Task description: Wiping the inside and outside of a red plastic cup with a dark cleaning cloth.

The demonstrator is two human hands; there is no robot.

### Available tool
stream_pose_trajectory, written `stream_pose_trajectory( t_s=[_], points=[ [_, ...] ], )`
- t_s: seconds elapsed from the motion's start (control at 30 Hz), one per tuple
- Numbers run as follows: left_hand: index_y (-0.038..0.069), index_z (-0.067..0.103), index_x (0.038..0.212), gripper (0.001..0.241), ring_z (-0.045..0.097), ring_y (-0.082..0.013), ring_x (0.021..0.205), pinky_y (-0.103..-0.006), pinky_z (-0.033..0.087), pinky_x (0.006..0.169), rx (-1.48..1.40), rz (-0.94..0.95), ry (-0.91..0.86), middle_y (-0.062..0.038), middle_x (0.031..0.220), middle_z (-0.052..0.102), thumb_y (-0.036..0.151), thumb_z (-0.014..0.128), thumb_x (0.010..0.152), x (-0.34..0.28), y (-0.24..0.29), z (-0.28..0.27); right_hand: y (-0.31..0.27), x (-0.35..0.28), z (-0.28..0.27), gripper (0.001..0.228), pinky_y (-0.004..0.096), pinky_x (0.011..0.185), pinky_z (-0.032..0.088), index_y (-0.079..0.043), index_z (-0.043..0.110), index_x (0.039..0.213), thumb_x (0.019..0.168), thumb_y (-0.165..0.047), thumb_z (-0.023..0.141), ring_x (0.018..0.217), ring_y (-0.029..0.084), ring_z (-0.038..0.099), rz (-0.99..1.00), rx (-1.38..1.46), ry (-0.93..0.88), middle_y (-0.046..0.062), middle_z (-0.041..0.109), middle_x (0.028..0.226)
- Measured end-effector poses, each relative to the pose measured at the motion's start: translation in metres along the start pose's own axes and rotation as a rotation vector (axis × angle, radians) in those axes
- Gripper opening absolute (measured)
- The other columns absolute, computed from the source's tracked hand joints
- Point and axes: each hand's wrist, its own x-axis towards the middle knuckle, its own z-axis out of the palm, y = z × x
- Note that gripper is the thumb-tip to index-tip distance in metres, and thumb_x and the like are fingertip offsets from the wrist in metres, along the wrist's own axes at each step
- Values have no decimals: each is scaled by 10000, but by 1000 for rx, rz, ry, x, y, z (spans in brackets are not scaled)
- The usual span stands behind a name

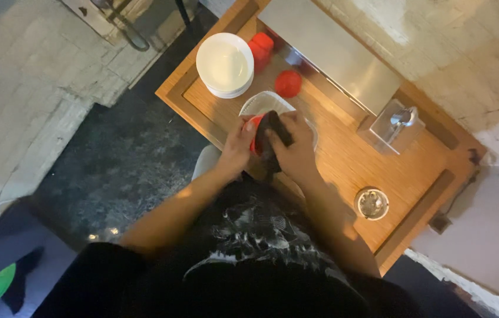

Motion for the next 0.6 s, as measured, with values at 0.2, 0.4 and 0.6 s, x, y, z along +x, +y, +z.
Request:
stream_pose_trajectory(
  t_s=[0.2,0.4,0.6],
  points=[
    [17,540,1372,562,595,-180,1172,-354,481,1047,132,25,-2,-113,1260,635,484,348,1125,0,-35,-3,8,-12,-24,361,353,914,538,11,639,1191,870,-97,764,1040,230,663,115,264,-55,102,673,1110],
    [106,437,1502,664,556,-216,1336,-401,459,1089,-530,-332,59,-68,1482,549,553,227,1058,9,-30,2,12,-17,-24,283,341,821,584,6,632,1185,931,-85,719,965,177,695,462,592,406,63,702,1087],
    [105,427,1511,575,529,-244,1355,-432,445,1107,-659,-330,-17,-84,1498,532,475,305,1088,13,-27,6,-8,-18,-19,300,349,949,539,15,636,1192,925,-48,760,1078,212,647,93,242,307,107,642,1161]
  ],
)
